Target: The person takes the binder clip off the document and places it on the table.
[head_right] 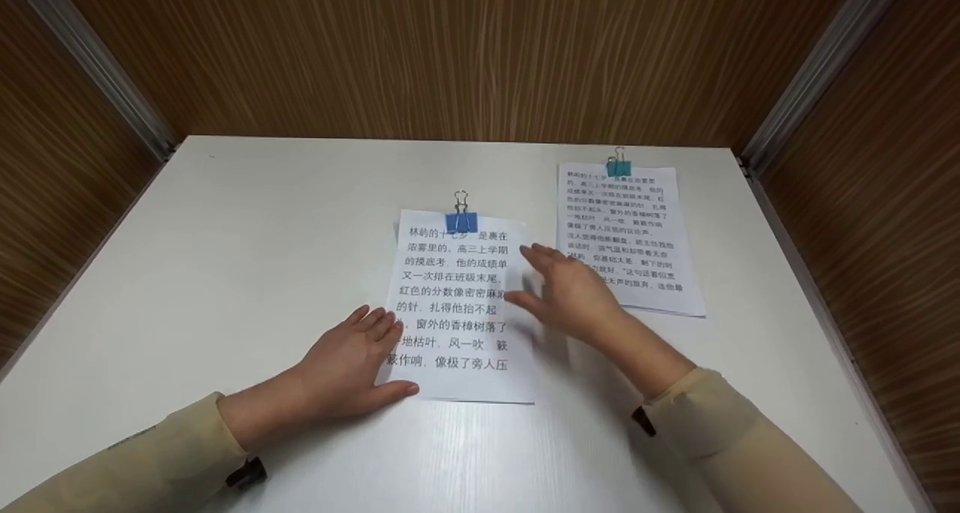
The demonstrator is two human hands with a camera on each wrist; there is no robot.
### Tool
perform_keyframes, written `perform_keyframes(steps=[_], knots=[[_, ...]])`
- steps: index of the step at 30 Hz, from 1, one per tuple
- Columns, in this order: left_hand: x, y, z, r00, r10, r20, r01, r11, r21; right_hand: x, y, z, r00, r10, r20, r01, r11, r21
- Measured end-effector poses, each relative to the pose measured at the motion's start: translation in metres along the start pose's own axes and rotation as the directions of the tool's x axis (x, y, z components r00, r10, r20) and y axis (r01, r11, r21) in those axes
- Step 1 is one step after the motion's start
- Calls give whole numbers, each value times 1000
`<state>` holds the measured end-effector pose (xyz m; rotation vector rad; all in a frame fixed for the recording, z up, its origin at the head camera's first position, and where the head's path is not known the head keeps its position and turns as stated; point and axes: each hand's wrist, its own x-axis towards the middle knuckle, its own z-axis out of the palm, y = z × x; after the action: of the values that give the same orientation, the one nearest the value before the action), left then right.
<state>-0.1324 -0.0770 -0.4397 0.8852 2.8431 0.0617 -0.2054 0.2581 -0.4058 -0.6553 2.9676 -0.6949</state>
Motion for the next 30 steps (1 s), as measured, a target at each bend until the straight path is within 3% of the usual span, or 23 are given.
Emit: perform_keyframes(steps=[5,10,15,22,30], knots=[[1,-1,0,1000,1,9,-1,1000,-13,38,24,-12,997,48,-55,-43,996,82],[1,-1,0,1000,6,5,-5,1000,-12,68,42,-10,992,126,-25,-119,972,204],[-2,0,0,1000,1,0,-1,1000,-16,84,54,-2,977,207,43,-209,919,334],[-1,0,3,1000,-15,14,16,998,-54,98,59,10,960,252,122,-280,867,411],[-1,0,1,999,-23,28,24,998,-51,109,58,15,960,206,190,-260,909,327]])
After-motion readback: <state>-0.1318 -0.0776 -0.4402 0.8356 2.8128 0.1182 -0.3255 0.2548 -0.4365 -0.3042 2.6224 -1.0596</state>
